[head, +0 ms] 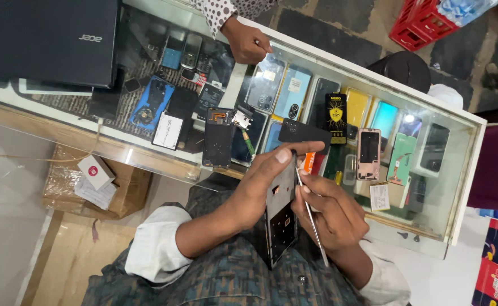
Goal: The person uses a screwdriver and a plastic pry tool to remove screws and pry open the back cover of a smartphone. The person then uses a red plastic pry tool to separate the back cover from the phone body.
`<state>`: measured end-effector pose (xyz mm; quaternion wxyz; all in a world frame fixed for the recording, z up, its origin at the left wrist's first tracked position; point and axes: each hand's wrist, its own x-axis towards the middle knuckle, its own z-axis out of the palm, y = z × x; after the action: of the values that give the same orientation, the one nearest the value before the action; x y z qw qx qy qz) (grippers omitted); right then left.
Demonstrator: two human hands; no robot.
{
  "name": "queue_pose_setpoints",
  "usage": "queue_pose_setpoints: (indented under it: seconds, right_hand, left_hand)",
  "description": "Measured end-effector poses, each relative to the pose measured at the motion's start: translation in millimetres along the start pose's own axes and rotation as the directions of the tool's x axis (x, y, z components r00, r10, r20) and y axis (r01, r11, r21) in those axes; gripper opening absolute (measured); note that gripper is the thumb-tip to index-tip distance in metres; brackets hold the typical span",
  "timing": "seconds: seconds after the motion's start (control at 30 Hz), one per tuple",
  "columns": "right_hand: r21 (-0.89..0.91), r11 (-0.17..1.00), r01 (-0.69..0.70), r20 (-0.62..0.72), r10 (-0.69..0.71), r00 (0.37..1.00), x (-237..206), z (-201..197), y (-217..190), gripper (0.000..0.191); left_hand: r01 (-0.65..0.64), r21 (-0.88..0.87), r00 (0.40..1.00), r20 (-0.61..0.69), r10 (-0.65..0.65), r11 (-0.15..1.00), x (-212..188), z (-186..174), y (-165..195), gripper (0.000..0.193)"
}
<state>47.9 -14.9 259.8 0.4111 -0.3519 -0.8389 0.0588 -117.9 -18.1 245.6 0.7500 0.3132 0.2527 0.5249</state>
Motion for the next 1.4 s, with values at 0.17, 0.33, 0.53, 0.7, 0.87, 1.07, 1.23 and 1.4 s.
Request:
queue_pose_setpoints:
  seconds: [0.17, 0.33, 0.53, 0.7, 0.87, 1.07, 1.23, 1.4]
  right_hand:
    - [-0.004, 1.0, -0.017, -0.001, 0.017, 1.0, 1.1, 0.9, -2.3, 0.019]
    - [0.008, 1.0, 0.001, -0.003, -0.001, 1.0, 2.4, 1.5, -3.3, 0.02]
    - [-0.038, 0.999, -0.006, -0.1, 0.002, 0.995, 2.7, 11.4, -0.6, 0.018]
    - [-0.02, 0.999, -0.047, -0.045, 0.046, 0.998, -0.8, 8.5, -1.5, 0.019]
    - [0.002, 0.999, -0.038, -0.047, 0.038, 0.998, -3.1, 9.1, -1.7, 0.02]
    - [-0.027, 0.999, -0.024, -0.047, 0.023, 0.999, -1.0, 8.5, -3.5, 0.018]
    - [0.024, 0.987, -0.158, -0.075, 0.159, 0.984, -0.5, 5.8, -9.2, 0.016]
    - [0.039, 0.989, -0.142, -0.086, 0.145, 0.986, 1.9, 4.6, -8.7, 0.017]
  left_hand:
    - [-0.041, 0.134, 0.999, -0.021, 0.044, 0.99, -0.8, -1.1, 0.6, 0.072]
    - [-0.057, 0.056, 0.998, -0.008, 0.058, 0.997, 0.3, 1.2, 1.1, 0.071]
    - [-0.056, 0.08, 0.998, 0.004, 0.056, 0.995, 0.3, 1.7, 2.2, 0.071]
    - [0.023, -0.091, 0.999, -0.021, -0.025, 0.996, 2.1, 1.1, 0.8, 0.071]
    - [-0.028, 0.027, 1.0, -0.011, 0.028, 0.999, 0.0, -1.5, 0.9, 0.073]
    - [-0.035, 0.024, 0.999, -0.022, 0.036, 0.999, -1.1, -2.1, 0.9, 0.075]
    - [-0.025, -0.014, 0.999, 0.032, 0.026, 1.0, -0.8, -0.6, -2.0, 0.071]
    - [-0.035, 0.018, 0.998, 0.06, 0.033, 0.999, 0.6, -1.8, -3.3, 0.071]
